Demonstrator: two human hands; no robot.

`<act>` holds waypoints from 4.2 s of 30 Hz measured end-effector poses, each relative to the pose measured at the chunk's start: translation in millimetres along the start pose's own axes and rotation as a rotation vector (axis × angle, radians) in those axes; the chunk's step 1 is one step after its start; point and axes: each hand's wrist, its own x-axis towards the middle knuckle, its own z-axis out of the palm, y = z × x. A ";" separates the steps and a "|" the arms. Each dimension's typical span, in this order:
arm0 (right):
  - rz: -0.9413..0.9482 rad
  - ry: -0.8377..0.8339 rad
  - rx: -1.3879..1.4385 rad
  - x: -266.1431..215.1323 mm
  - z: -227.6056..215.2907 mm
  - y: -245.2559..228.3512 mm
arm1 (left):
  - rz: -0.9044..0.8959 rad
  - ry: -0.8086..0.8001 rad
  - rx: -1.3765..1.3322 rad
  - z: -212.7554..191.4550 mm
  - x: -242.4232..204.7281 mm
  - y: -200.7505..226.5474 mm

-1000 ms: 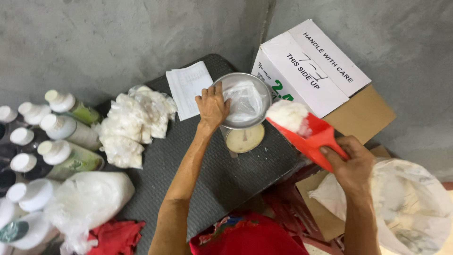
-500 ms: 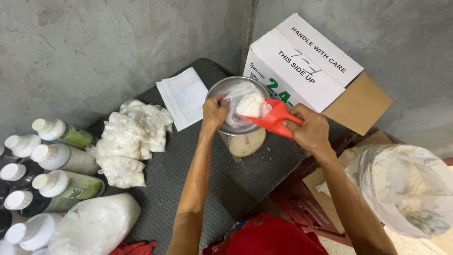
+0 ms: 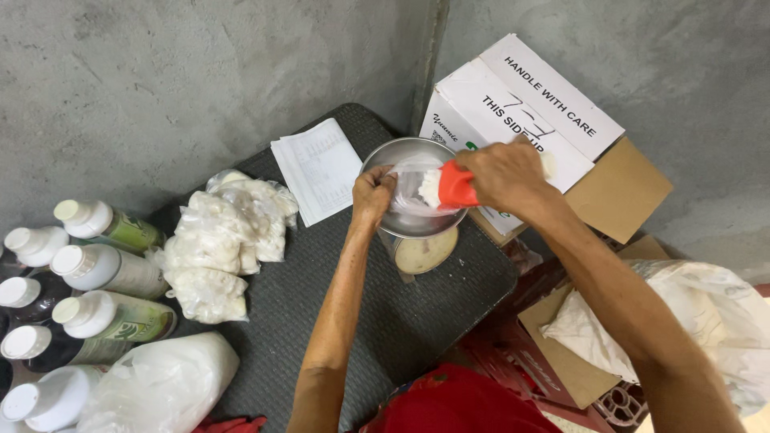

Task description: The person scoops white powder from a large sack into small plastic bags using a red scoop. They weigh the bags on a scale, tie them shut, and place them on a table next to other filled bags and bottles.

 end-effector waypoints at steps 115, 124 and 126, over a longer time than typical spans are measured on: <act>0.383 0.305 -0.129 -403.1 324.0 341.2 | -0.101 -0.478 0.275 353.2 -343.2 -53.6; 0.335 0.020 0.027 -410.7 331.7 333.3 | -0.109 -0.445 0.359 360.5 -343.3 -77.4; 0.357 -0.144 0.101 -400.7 340.4 329.2 | -0.153 -0.461 0.347 362.7 -342.3 -82.6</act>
